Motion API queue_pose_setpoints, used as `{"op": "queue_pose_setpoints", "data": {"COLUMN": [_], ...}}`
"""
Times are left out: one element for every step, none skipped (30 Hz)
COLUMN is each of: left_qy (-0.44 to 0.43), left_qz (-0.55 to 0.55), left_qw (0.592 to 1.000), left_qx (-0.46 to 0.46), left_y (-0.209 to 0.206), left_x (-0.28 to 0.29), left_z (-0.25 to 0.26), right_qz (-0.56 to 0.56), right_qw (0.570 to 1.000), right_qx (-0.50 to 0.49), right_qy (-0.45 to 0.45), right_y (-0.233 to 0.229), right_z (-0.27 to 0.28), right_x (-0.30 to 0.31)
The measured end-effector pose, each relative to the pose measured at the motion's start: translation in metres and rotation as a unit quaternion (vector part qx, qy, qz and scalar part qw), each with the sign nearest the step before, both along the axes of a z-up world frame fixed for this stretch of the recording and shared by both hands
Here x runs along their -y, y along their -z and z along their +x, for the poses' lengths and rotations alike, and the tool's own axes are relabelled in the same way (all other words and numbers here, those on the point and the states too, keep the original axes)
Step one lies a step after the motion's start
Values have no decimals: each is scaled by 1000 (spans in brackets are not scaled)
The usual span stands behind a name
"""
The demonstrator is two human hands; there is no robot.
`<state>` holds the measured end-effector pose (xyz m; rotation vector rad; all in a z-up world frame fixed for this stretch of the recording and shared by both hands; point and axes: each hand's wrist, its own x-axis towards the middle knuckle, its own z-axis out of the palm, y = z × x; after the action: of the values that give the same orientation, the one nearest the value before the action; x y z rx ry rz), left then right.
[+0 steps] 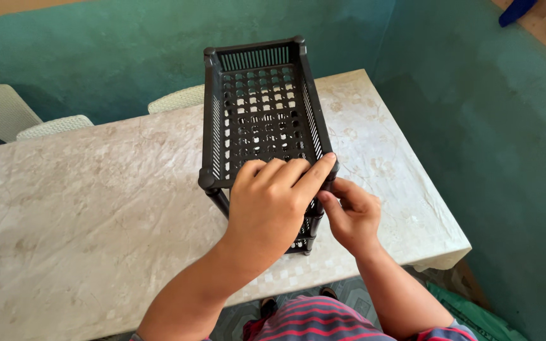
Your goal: The person assembles a two-tier plastic storage rack by inserting black cylindrical legs into the corner holes of two perforated trays. They connect the trays with the legs to form a stable two-level rack and place it on the table.
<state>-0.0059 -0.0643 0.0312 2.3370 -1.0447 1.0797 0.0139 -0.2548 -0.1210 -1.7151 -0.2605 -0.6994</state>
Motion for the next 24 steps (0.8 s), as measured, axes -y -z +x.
{"op": "queue_pose_setpoints", "data": {"left_qy": [1,2,2,2,2,2,-2,-5,-8,-8,-9,-10,-10,-10,-9,-8,-9,-9,-6,-4,-2,-3,-3,-4], "left_qz": [-3,-6,-9,-10,-10,-11,-9,-8,-6,-6,-6,-6,-4,-2,-1,-2,-4,-5,-8,-10,-13,-10,-8,-5], "left_qw": [1000,1000,1000,1000,1000,1000,1000,1000,1000,1000,1000,1000,1000,1000,1000,1000,1000,1000,1000,1000,1000,1000,1000,1000], "left_qx": [0,1,3,2,0,-2,-1,0,0,-5,-8,-11,-10,-8,-7,-6,-4,-2,-4,-5,-7,-8,-8,-9], "left_y": [0,0,0,0,0,0,1,1,1,2,2,2,1,1,1,2,1,1,1,1,1,1,1,1], "left_x": [0,0,0,-1,-1,-1,0,0,1,1,1,2,1,0,1,1,1,1,1,1,1,1,1,2], "left_z": [0,0,-1,-1,-1,-2,-2,-2,-2,-2,-2,-2,-2,-3,-3,-4,-4,-4,-4,-4,-4,-4,-4,-4], "right_qz": [-29,-57,-25,8,40,65,89,113,93,73,53,12,-27,-67,-58,-48,-38,13,66,118,99,80,61,74], "right_qw": [1000,998,999,998,994,992,989,983,986,989,990,995,997,996,996,995,993,993,989,983,988,991,994,989], "right_qx": [-10,-20,-25,-30,-36,5,46,87,91,95,99,83,66,49,41,32,25,29,32,34,41,47,54,21], "right_qy": [4,9,-27,-62,-97,-104,-109,-114,-103,-92,-81,-61,-42,-23,-50,-77,-105,-118,-128,-137,-114,-91,-68,-123], "right_y": [-3,-6,-9,-12,-13,-14,-14,-14,-13,-12,-11,-9,-8,-6,-3,0,3,6,10,13,15,17,17,18], "right_z": [-2,-4,-4,-3,-2,-1,1,3,5,7,9,11,13,14,13,12,12,12,12,13,14,15,18,21], "right_x": [1,2,2,1,-2,-3,-4,-5,-4,-3,1,4,8,10,12,14,12,11,8,6,5,5,8,11]}}
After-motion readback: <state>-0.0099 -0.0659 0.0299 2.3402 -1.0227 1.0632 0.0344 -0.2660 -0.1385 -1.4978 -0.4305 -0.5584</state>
